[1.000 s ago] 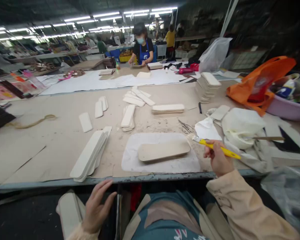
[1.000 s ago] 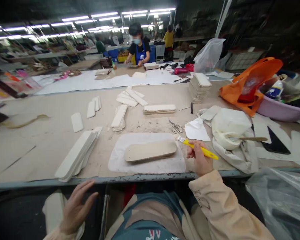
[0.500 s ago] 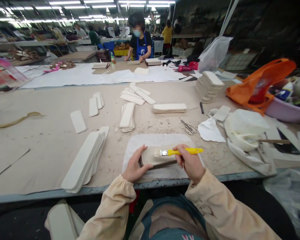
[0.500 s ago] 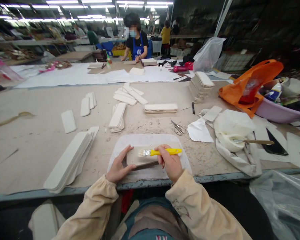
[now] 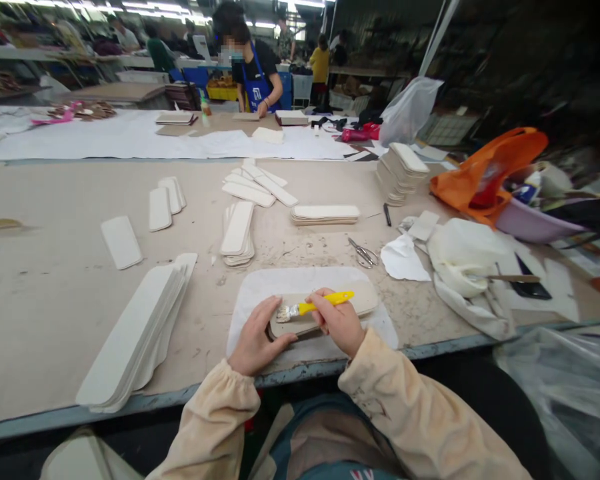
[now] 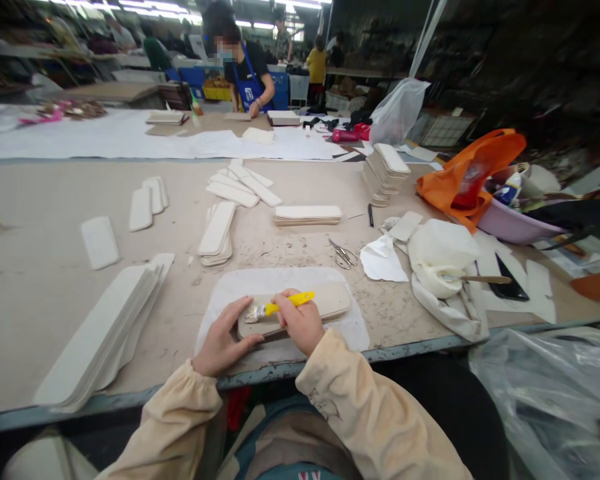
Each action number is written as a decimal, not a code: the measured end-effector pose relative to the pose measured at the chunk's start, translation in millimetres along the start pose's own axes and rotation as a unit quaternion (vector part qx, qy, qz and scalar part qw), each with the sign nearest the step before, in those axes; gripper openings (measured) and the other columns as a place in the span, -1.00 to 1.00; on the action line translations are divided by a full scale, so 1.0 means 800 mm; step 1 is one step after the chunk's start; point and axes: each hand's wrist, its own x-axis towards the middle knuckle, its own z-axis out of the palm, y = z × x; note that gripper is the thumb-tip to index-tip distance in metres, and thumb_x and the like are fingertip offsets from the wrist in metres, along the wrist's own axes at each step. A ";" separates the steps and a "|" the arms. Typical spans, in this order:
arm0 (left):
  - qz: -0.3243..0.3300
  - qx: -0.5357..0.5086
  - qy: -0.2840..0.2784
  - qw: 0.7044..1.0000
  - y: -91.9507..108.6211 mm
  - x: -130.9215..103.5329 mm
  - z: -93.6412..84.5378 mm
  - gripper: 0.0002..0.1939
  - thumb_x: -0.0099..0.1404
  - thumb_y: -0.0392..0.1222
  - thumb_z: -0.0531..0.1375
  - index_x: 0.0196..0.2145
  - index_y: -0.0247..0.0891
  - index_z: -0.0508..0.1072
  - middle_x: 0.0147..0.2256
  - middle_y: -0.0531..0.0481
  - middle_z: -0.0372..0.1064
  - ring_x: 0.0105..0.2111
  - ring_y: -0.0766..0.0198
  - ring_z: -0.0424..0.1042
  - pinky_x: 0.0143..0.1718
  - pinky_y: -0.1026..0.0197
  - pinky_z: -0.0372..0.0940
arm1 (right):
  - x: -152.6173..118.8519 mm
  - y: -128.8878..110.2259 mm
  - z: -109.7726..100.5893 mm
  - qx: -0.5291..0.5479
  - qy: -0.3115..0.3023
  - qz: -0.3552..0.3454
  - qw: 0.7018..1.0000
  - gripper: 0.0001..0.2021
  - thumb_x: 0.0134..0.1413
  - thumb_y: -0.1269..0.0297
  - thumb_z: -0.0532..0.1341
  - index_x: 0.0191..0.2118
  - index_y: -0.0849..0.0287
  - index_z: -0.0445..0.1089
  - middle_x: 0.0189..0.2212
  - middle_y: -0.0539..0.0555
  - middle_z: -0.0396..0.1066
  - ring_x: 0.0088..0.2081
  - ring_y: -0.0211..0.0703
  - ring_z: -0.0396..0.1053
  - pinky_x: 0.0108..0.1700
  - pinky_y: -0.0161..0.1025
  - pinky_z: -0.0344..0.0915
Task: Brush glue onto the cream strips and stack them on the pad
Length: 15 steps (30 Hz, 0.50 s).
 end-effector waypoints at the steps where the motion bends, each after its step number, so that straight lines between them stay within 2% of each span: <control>1: 0.005 0.005 0.001 1.000 -0.001 0.000 0.000 -0.31 0.12 0.02 0.30 0.17 -0.19 0.24 0.15 -0.23 0.25 0.18 -0.03 0.22 0.20 -0.11 0.15 | 0.000 0.002 0.000 0.006 -0.002 0.001 1.000 -0.71 0.10 0.00 0.13 -0.40 0.14 0.31 -0.77 -0.16 0.11 -0.74 -0.37 -0.04 -0.68 -0.34 -0.13; 5: 0.000 0.016 -0.002 1.000 -0.004 -0.001 -0.001 -0.33 0.11 0.03 0.31 0.13 -0.18 0.27 0.15 -0.21 0.27 0.17 -0.04 0.24 0.19 -0.12 0.16 | -0.003 0.008 0.001 0.005 0.004 0.003 1.000 -0.74 0.12 0.02 0.13 -0.39 0.12 0.31 -0.76 -0.16 0.11 -0.72 -0.35 -0.02 -0.66 -0.34 -0.10; 10: -0.034 0.006 0.001 0.999 -0.007 -0.002 -0.001 -0.13 0.09 0.04 0.33 0.25 -0.17 0.05 0.14 -0.20 0.27 0.16 -0.03 0.25 0.18 -0.12 0.18 | -0.018 0.009 -0.010 0.021 0.024 -0.058 0.998 -0.74 0.19 0.02 0.10 -0.34 0.10 0.33 -0.71 -0.13 0.17 -0.67 -0.33 0.05 -0.60 -0.33 0.02; 13: -0.012 0.012 0.002 1.000 -0.007 -0.002 -0.002 -0.14 0.10 0.01 0.33 0.26 -0.15 0.05 0.16 -0.19 0.23 0.18 -0.03 0.22 0.21 -0.12 0.12 | -0.027 0.006 -0.042 0.015 0.140 -0.139 0.980 -0.77 0.20 0.04 0.11 -0.24 0.07 0.34 -0.62 -0.08 0.26 -0.60 -0.27 0.18 -0.53 -0.29 0.17; 15: 0.004 0.013 0.000 1.000 -0.006 -0.003 -0.003 -0.16 0.10 -0.01 0.34 0.25 -0.14 0.07 0.16 -0.18 0.22 0.18 -0.02 0.21 0.22 -0.11 0.11 | -0.032 0.007 -0.070 -0.027 0.239 -0.202 0.949 -0.81 0.17 0.09 0.16 -0.20 0.06 0.35 -0.50 -0.02 0.35 -0.51 -0.23 0.30 -0.44 -0.23 0.29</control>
